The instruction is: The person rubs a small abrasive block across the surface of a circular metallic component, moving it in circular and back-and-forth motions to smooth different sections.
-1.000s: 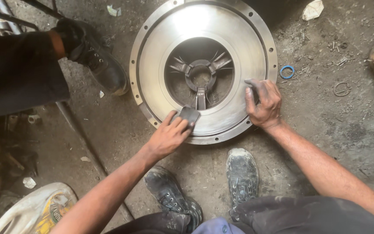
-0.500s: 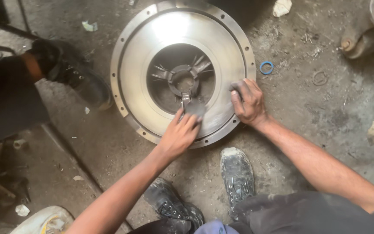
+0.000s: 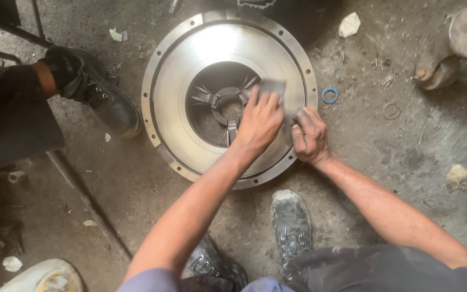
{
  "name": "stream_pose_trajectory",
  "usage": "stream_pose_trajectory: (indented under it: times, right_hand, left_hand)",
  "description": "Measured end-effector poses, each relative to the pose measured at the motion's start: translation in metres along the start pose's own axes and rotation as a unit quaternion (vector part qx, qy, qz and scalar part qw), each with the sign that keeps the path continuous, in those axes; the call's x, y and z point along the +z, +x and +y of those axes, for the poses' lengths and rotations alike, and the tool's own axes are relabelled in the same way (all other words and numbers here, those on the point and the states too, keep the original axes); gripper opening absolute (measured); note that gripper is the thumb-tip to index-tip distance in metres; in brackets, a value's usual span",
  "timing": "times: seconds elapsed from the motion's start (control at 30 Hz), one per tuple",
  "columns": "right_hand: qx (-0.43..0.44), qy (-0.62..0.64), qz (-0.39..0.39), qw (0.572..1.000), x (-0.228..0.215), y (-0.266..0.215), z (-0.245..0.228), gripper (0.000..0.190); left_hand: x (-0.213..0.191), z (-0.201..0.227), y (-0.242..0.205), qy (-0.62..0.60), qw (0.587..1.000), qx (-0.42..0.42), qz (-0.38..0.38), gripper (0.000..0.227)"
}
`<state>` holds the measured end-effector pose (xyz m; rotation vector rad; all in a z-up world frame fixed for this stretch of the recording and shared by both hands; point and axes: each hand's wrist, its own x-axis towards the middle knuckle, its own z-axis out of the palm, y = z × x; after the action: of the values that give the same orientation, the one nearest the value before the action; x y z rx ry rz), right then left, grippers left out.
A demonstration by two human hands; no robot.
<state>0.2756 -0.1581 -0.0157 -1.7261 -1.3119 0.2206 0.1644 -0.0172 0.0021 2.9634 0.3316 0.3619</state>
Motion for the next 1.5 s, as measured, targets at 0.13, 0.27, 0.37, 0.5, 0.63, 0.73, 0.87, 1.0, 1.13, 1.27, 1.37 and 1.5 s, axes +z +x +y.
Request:
stream_pose_trajectory:
  times: [0.13,0.27,0.37,0.5,0.63,0.73,0.87,1.0,1.13,1.27,1.37,1.5]
  right_hand:
    - [-0.008,-0.002,-0.003,1.000,0.004,-0.001,0.007,0.012]
    - [-0.019,-0.016,-0.002,1.000,0.008,0.004,0.007,0.012]
    - [-0.022,-0.021,-0.005,1.000,0.009,-0.001,0.008,0.013]
    - [0.022,-0.034,0.010,0.999,0.012,-0.003,0.011,0.012]
    - [0.006,-0.005,0.001,1.000,0.005,-0.006,0.006,0.014]
    - [-0.004,0.000,0.004,1.000,0.005,-0.006,0.003,0.013]
    - [-0.007,-0.014,0.012,1.000,0.007,0.001,0.004,0.013]
    - [-0.028,-0.039,0.003,0.999,0.008,0.004,0.004,0.014]
    - [-0.007,-0.016,0.036,0.999,0.013,-0.006,0.007,0.018]
    - [0.028,-0.002,0.044,0.999,0.020,-0.018,0.018,0.023]
    - [0.036,0.005,0.038,0.999,0.023,-0.022,0.023,0.025]
    - [0.036,-0.007,0.031,0.999,0.021,-0.023,0.027,0.023]
  left_hand:
    - [-0.034,0.009,-0.086,-0.035,0.996,0.059,-0.058,0.025]
    - [-0.044,0.002,-0.105,-0.034,0.991,0.099,-0.086,0.022]
    - [-0.028,0.002,-0.074,-0.030,0.993,0.107,-0.038,0.012]
    - [0.000,-0.006,0.001,-0.013,0.998,0.062,-0.006,0.013]
    - [-0.006,-0.012,-0.008,-0.028,0.997,0.070,-0.021,0.016]
    - [-0.029,-0.001,-0.074,-0.003,0.994,0.094,-0.057,0.032]
    - [-0.060,-0.006,-0.129,-0.061,0.984,0.097,-0.138,0.031]
    - [-0.045,-0.010,-0.103,-0.042,0.988,0.124,-0.081,0.015]
    - [-0.005,-0.001,-0.016,-0.043,0.995,0.074,0.042,0.020]
    - [0.002,0.004,0.004,-0.039,0.997,0.029,-0.066,0.014]
    - [-0.018,0.009,-0.054,-0.041,0.996,0.062,-0.052,0.016]
    - [-0.050,0.005,-0.126,-0.075,0.990,0.092,-0.071,0.025]
